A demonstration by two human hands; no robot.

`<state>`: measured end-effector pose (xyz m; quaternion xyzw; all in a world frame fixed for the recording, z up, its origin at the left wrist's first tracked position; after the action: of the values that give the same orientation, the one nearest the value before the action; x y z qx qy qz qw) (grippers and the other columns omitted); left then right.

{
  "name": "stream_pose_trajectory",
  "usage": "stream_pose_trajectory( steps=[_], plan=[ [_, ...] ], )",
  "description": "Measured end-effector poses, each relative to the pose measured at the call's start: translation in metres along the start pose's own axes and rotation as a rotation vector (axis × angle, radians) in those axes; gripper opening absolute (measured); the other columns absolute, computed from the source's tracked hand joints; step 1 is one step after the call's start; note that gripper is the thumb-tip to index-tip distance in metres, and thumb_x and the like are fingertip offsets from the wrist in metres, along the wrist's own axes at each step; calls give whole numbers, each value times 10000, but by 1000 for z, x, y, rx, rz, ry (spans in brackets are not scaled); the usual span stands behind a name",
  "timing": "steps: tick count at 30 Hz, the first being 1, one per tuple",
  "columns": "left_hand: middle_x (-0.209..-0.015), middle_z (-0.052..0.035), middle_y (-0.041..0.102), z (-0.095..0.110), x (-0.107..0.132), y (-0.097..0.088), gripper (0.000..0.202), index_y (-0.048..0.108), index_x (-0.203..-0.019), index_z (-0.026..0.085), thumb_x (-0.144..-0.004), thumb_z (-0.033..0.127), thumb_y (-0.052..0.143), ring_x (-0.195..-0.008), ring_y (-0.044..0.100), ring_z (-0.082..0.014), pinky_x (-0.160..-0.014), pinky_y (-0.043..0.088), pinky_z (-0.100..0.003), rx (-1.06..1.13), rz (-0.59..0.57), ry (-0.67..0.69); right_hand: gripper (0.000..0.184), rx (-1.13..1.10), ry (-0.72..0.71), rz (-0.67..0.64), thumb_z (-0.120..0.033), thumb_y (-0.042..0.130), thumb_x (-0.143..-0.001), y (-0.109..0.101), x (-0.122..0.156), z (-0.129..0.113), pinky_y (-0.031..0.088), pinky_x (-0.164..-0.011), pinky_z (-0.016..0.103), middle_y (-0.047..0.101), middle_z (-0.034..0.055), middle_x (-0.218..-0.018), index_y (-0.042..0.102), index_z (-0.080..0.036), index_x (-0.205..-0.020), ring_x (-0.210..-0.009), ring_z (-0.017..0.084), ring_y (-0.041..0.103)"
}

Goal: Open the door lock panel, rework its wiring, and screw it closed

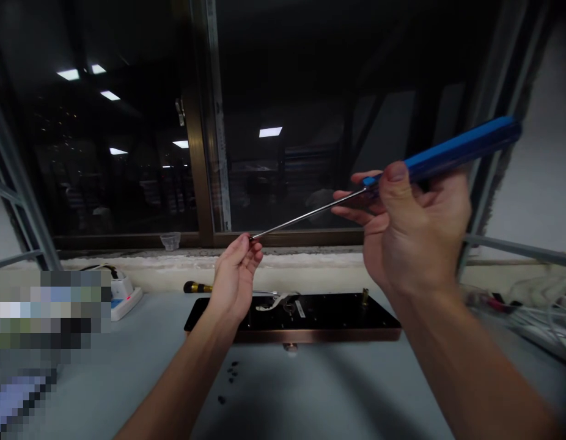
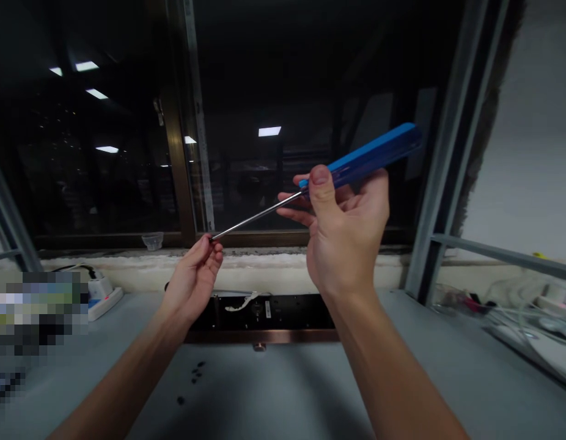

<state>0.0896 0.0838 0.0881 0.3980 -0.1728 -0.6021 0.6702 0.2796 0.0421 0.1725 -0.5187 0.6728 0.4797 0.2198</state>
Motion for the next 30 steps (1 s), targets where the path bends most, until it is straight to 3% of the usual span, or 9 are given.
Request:
stream_pose_trajectory(
  steps=[9,15,19,21,24,27,30],
  plan=[
    [-607,-1,583,18,7,0,204,559,-666,105,-844,81,462,-549,567,-44,-578,486,-129,131,190,26,260,-72,3,-56,-346,574,-756,18,17,2,535,-639,320,593,-49,-855,370,-298,-909,-728,140,629],
    [-655,-10,608,43,6,1,222,540,-665,100,-862,97,437,-576,573,-43,-581,487,-127,198,213,90,281,-202,47,-298,-129,652,-636,30,24,-5,532,-684,356,623,-55,-778,446,-254,-781,-771,173,642],
    [-682,-15,622,45,5,1,220,542,-665,112,-856,98,434,-592,577,-53,-587,486,-141,158,178,79,212,-167,26,-429,-92,632,-621,32,26,-12,537,-685,381,640,-28,-758,487,-227,-698,-784,193,637],
    [-671,-21,620,38,3,2,210,550,-663,113,-845,107,446,-589,580,-67,-564,480,-152,75,137,26,185,-142,5,-419,-106,623,-636,30,23,-16,538,-676,379,640,-27,-747,504,-231,-704,-767,188,637],
    [-642,-21,605,26,-3,-1,156,576,-673,113,-806,127,495,-562,570,-76,-553,468,-176,-131,21,-56,168,-106,-2,-291,-126,622,-656,20,13,-18,538,-608,326,625,-37,-708,516,-232,-730,-703,167,641],
    [-649,-31,613,18,-8,-6,98,614,-676,108,-739,173,579,-535,552,-82,-553,449,-202,-549,-213,-158,149,-72,51,-166,-155,636,-664,9,3,-9,511,-495,251,608,-43,-647,518,-214,-731,-610,144,633],
    [-643,-34,625,16,-7,-12,114,645,-649,120,-698,217,611,-537,531,-85,-557,417,-206,-1007,-471,-256,170,-43,203,-128,-191,667,-646,3,-1,13,477,-428,205,595,-41,-607,511,-193,-716,-557,130,620]
  ],
)
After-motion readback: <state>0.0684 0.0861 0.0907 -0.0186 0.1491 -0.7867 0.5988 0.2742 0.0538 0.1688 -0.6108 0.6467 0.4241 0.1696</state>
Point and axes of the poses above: each hand's wrist, its own x-axis away from the middle knuckle, its own y-axis out of the palm, z = x × y, the point moved 6 cm from there along -x, towards the middle knuckle
